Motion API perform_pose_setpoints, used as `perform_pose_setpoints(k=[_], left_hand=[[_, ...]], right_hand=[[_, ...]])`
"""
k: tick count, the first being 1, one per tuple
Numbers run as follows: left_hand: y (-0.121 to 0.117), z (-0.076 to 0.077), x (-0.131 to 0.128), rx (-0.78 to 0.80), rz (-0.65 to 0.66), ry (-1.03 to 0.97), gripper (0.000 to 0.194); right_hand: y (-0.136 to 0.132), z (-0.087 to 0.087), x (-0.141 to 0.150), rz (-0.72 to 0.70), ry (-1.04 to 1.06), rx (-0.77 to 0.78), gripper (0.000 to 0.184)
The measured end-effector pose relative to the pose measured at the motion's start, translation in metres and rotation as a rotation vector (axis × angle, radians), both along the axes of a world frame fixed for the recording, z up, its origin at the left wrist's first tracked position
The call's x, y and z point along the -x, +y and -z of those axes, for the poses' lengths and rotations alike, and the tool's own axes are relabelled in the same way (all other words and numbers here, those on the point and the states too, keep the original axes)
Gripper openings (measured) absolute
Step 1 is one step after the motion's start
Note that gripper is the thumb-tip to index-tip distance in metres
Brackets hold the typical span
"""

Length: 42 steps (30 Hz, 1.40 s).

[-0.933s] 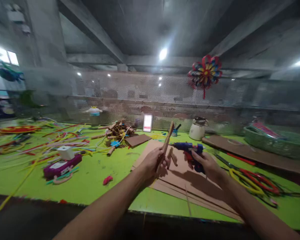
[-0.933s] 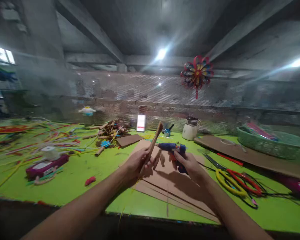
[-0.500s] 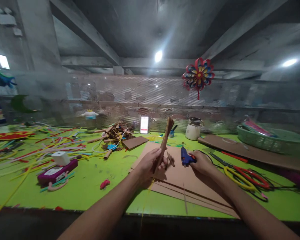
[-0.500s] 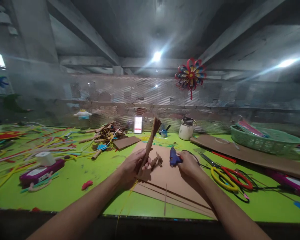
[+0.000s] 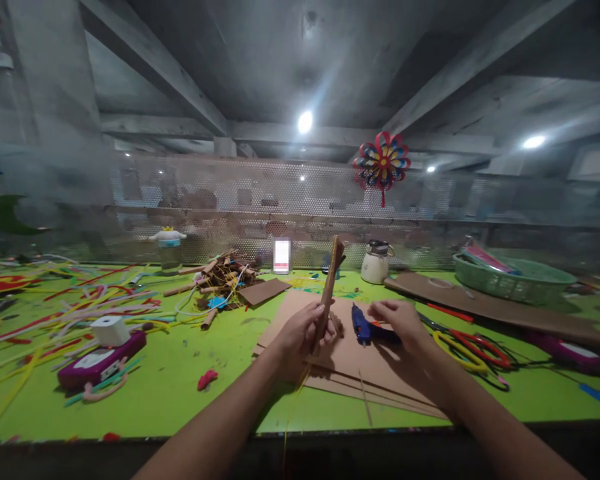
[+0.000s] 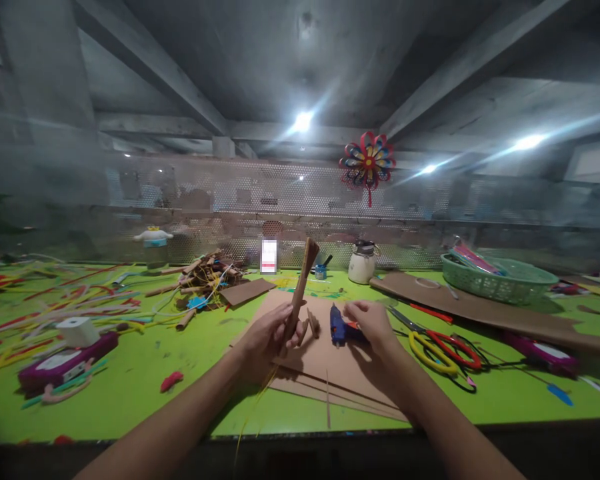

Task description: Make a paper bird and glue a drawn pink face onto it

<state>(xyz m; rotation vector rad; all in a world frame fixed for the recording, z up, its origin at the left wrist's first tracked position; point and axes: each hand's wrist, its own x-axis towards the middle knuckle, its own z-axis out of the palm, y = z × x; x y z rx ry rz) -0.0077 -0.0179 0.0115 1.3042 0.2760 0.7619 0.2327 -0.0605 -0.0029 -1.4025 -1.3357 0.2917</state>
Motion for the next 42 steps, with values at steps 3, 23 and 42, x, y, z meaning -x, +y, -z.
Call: perform_pose_setpoints(k=[3,23,42], left_hand=[[0.0,0.002,-0.001,-0.032,0.021,-0.017,0.043],[0.002,0.02,-0.022,-0.147,-0.24,0.086,0.047],[-0.013,0.002,-0.009,0.06,-0.057,0.086,0.044]], right_hand=[[-0.007,-0.018,0.017,-0.225,0.149,0.044,0.047],[0.021,-0.012,0.067,-0.563,0.494,0.058,0.033],[0.009,-0.025,0.078,-0.557,0.481,0.054,0.049]])
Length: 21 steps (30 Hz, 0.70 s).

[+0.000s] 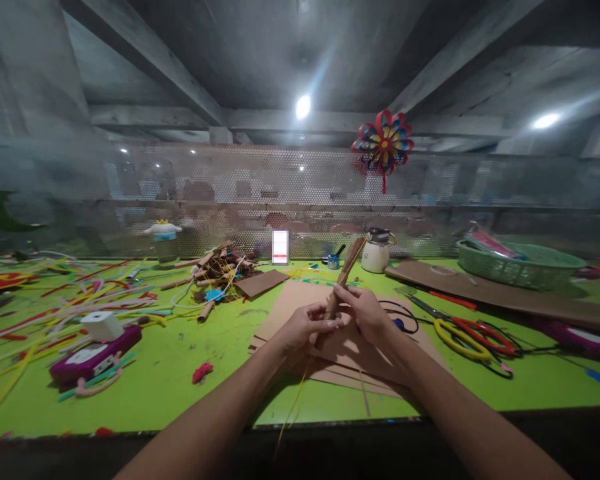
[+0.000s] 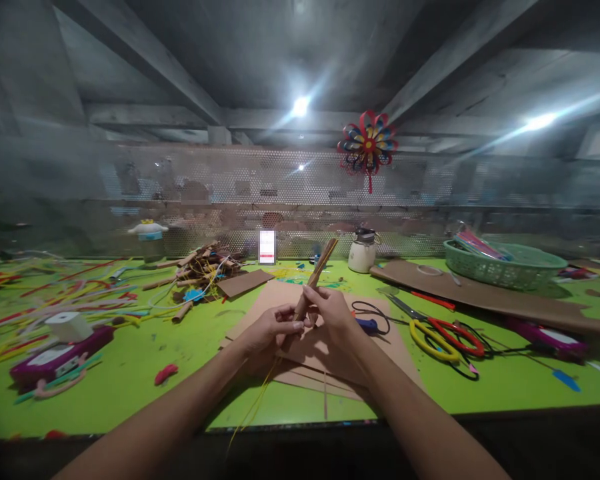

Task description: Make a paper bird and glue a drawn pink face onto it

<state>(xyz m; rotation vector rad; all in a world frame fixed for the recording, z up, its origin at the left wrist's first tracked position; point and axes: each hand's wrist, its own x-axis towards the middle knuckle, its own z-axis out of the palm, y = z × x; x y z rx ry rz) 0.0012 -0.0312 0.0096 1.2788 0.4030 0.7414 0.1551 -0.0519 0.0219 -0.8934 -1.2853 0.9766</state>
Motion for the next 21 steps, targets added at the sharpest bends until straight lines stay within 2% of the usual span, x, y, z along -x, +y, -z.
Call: perform_pose_setpoints(k=[4,10,18,21], left_hand=[[0.001,0.0,0.0,0.046,-0.023,-0.029,0.042],[0.007,0.004,-0.001,0.024,-0.043,-0.013,0.035],[0.009,0.002,0.003,0.02,0.044,-0.025,0.041],[0.007,0.004,0.003,-0.015,0.035,0.009,0.035]], right_hand=[[0.002,0.004,0.002,0.031,-0.004,0.011,0.051],[0.007,0.002,-0.007,0.306,0.015,-0.075,0.046],[0.005,0.002,-0.006,0.298,-0.093,-0.082,0.047],[0.004,0.001,-0.007,0.401,-0.121,-0.121,0.044]])
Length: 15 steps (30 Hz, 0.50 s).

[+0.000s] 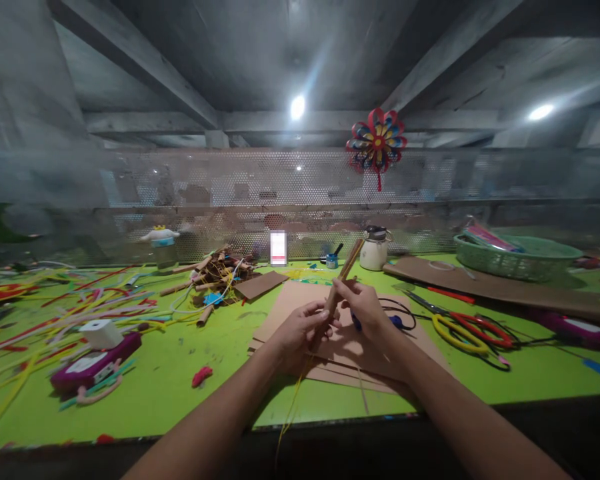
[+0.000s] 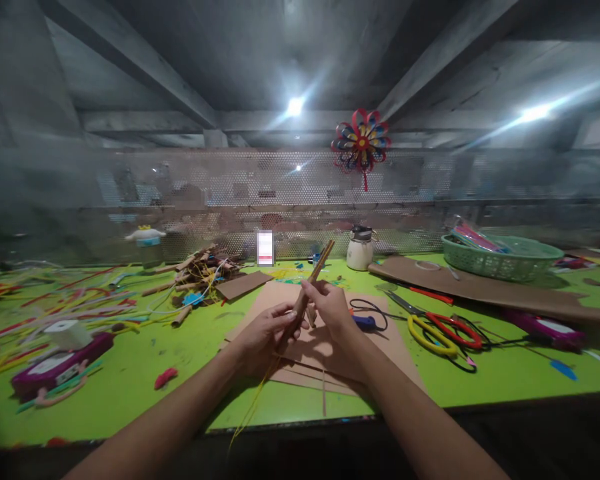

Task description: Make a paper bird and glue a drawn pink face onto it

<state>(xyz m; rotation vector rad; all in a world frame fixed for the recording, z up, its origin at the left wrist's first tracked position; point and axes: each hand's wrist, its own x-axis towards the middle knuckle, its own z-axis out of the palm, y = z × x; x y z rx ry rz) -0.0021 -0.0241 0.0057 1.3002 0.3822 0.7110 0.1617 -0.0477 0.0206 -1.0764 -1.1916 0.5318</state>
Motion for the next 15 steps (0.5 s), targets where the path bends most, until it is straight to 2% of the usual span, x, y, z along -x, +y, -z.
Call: perform_pose_setpoints(k=[4,7,12,15], left_hand=[[-0.0027,0.0014,-0.002,-0.159,-0.092,0.051,0.033],[-0.0042,0.0002,-0.0025,-0.244,-0.139,0.079,0.033],[-0.0023,0.0002,-0.0013,-0.133,-0.126,0.027,0.024],[0.0023,0.002,-0.0007,-0.066,-0.124,0.004,0.024]], right_hand=[[-0.0001,-0.0006,-0.003,0.219,-0.016,-0.09,0.041],[0.0017,0.0019,-0.0039,0.277,-0.044,-0.128,0.04],[0.0055,0.0051,-0.0051,0.226,-0.072,-0.133,0.034],[0.0065,0.0046,-0.0076,0.223,-0.066,-0.123,0.036]])
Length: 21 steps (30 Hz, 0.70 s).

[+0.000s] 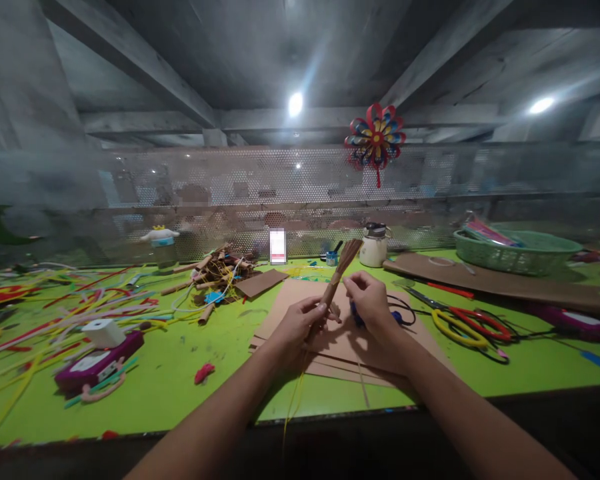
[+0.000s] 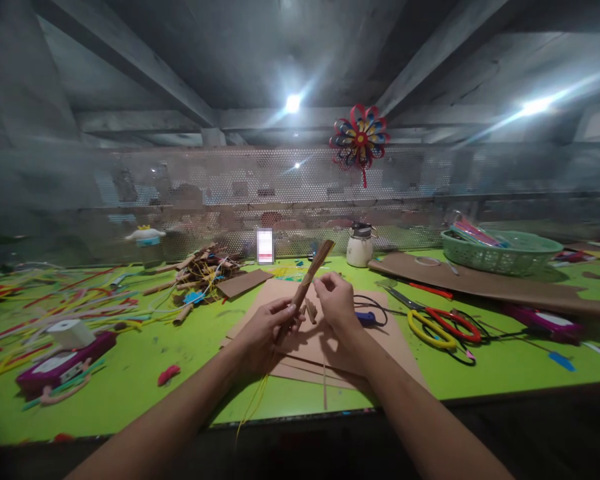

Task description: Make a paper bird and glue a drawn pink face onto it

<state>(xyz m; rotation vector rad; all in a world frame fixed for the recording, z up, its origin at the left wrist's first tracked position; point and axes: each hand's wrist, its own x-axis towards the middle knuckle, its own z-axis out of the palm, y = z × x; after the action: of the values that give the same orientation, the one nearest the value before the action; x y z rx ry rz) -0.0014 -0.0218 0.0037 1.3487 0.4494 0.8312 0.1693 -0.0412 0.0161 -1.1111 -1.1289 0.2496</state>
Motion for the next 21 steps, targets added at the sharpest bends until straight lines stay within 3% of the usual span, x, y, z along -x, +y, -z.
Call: perform_pose_setpoints(k=[7,11,15,21], left_hand=[[0.011,-0.005,0.003,0.123,-0.023,-0.086,0.019],[0.016,-0.011,0.008,0.196,-0.106,-0.15,0.011],[0.023,-0.012,0.013,0.268,-0.183,-0.172,0.01],[0.024,-0.011,0.014,0.307,-0.187,-0.188,0.011]], right_hand=[[-0.005,0.003,0.003,-0.044,-0.12,0.049,0.046],[-0.001,0.009,-0.002,-0.01,-0.277,0.099,0.04],[0.005,0.009,-0.026,0.045,-0.411,0.224,0.034],[-0.014,0.011,-0.069,-0.108,-0.795,0.449,0.017]])
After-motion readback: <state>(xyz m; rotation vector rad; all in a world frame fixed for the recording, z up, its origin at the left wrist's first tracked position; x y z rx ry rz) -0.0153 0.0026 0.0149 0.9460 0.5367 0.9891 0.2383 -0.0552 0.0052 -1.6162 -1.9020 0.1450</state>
